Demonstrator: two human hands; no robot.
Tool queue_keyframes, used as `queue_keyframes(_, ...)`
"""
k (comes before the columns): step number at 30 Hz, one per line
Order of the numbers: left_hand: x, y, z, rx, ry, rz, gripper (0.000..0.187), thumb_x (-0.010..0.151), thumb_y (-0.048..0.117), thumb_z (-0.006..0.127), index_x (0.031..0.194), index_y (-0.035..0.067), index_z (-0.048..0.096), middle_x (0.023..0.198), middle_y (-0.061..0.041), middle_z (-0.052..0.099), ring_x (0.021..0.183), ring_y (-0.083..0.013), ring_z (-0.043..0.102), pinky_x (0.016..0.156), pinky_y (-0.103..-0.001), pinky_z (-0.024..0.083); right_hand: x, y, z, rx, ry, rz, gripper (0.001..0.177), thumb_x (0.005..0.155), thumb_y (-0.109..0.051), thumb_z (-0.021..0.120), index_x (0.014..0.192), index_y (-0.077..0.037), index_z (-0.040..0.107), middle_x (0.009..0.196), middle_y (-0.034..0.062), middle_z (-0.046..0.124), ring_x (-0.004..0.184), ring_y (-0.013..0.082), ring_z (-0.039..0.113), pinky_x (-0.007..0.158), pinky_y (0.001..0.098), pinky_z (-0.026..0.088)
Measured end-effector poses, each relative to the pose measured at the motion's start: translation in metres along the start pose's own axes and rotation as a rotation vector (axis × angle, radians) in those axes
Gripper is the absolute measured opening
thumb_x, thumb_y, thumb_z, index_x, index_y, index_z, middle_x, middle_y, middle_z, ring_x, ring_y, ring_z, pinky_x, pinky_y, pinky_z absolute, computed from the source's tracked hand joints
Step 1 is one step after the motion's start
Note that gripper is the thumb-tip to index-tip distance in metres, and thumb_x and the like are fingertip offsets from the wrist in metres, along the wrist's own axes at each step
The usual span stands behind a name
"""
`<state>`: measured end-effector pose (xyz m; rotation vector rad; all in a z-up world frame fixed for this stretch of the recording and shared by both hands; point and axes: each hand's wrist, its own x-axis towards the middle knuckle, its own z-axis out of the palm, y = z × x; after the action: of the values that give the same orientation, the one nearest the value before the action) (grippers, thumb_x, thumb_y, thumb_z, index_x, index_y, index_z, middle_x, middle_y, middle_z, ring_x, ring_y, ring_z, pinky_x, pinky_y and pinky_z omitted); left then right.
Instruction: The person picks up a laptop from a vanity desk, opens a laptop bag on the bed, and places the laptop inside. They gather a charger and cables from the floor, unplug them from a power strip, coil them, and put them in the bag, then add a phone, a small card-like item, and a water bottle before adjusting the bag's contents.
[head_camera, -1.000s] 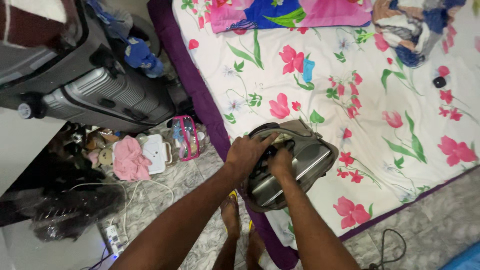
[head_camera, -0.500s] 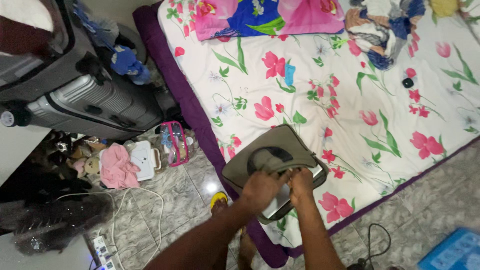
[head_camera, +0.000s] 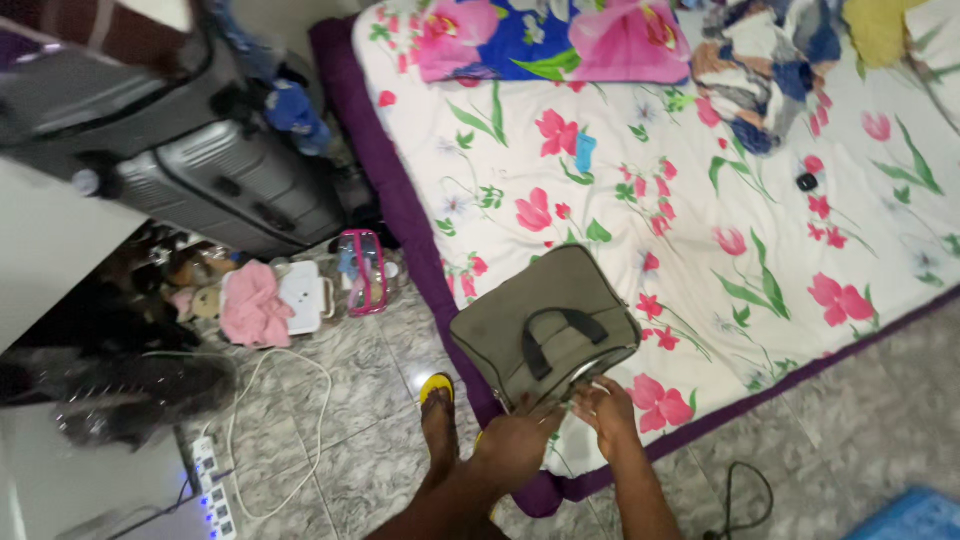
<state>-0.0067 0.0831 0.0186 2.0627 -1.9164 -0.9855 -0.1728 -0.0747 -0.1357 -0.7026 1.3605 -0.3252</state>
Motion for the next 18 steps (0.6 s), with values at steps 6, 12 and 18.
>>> queue_keyframes(6, -0.109, -0.032, 0.026, -0.235, 0.042, -0.297, 0.066, 0.088, 0.015, 0.065, 0.150, 0.008, 0.044, 0.128, -0.020, 0.061, 0.116, -0.0386, 0.061, 0.100, -0.048, 0.049, -0.019, 0.032, 0.004, -0.131, -0.025, 0.032, 0.045, 0.094, 0.001, 0.045, 0.138, -0.004, 0.050, 0.121, 0.0174, 0.069, 0.099, 0.0305, 0.070, 0.085, 0.0445, 0.061)
queue_keyframes(12, -0.212, -0.061, 0.048, -0.011, -0.026, -0.631, 0.066, 0.091, 0.030, 0.064, 0.151, 0.020, 0.039, 0.139, -0.011, 0.056, 0.125, -0.0374, 0.055, 0.113, -0.071, 0.026, -0.057, 0.052, 0.028, -0.355, -0.102, 0.064, 0.039, 0.093, -0.001, 0.055, 0.132, -0.005, 0.056, 0.102, 0.0144, 0.068, 0.088, 0.0278, 0.064, 0.073, 0.0432, 0.055)
queue_keyframes(18, -0.290, -0.083, 0.102, -0.425, 0.066, -0.878, 0.067, 0.093, 0.029, 0.062, 0.155, 0.022, 0.036, 0.147, -0.009, 0.053, 0.132, -0.0289, 0.055, 0.109, -0.061, 0.042, -0.074, 0.092, 0.079, -0.270, -0.480, 0.198, 0.037, 0.084, 0.001, 0.060, 0.120, -0.009, 0.058, 0.081, 0.0108, 0.067, 0.058, 0.0220, 0.056, 0.046, 0.0388, 0.044)
